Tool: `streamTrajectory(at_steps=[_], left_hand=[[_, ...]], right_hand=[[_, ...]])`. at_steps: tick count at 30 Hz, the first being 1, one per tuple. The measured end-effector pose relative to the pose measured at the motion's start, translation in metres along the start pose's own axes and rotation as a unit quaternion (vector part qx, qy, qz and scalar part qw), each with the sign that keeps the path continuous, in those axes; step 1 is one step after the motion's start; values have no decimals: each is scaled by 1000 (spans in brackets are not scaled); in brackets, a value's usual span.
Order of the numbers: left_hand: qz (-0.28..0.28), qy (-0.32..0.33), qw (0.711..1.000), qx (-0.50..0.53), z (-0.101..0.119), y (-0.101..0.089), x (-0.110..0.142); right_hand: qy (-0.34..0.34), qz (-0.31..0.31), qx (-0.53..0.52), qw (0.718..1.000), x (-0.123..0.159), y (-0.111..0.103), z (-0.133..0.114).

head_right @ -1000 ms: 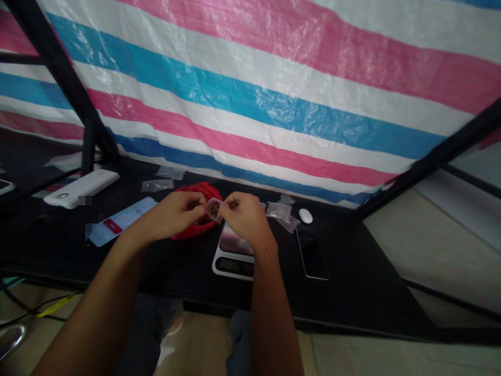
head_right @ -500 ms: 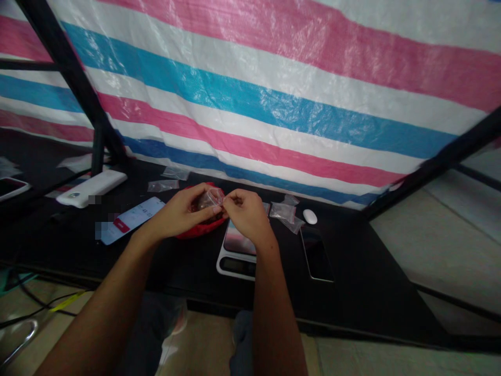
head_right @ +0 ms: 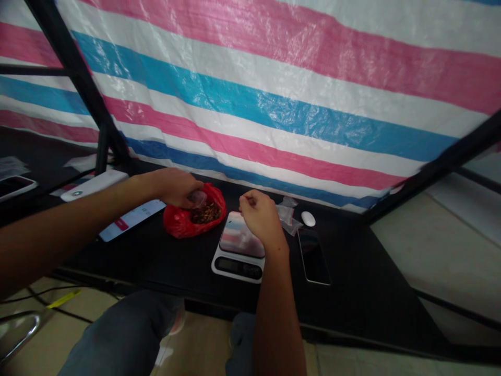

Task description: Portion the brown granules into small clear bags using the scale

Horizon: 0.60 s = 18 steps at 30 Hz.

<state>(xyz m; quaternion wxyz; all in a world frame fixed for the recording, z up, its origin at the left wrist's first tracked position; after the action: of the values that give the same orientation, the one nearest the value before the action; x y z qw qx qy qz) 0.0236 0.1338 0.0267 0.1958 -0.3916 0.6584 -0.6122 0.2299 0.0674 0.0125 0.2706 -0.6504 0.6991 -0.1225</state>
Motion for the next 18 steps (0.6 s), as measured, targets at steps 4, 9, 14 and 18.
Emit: streamTrajectory(at_steps=[4, 9, 14, 18], left_hand=[[0, 12, 998, -59, 14, -15, -2], [14, 47, 998, -46, 34, -30, -2], [37, 50, 997, 45, 34, -33, -9], [91, 44, 989, 105, 24, -37, -14]], right_hand=[[-5, -8, -2, 1000, 1, -1, 1], [-3, -16, -6, 1000, 1, -1, 4], [12, -29, -13, 999, 2, -2, 4], [20, -25, -25, 999, 3, -8, 6]])
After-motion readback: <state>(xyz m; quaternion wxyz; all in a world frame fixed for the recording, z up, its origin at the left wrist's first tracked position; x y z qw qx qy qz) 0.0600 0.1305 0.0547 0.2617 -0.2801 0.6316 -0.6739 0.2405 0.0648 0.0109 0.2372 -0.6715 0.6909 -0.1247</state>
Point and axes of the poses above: each hand's wrist, its own x-axis away from the middle knuckle, its own y-axis out of the palm, z = x × y, the point moved 8 cm from there along -x, towards the middle knuckle, and after that the axes turned 2 degrees about -z, right-handed, at the moved point
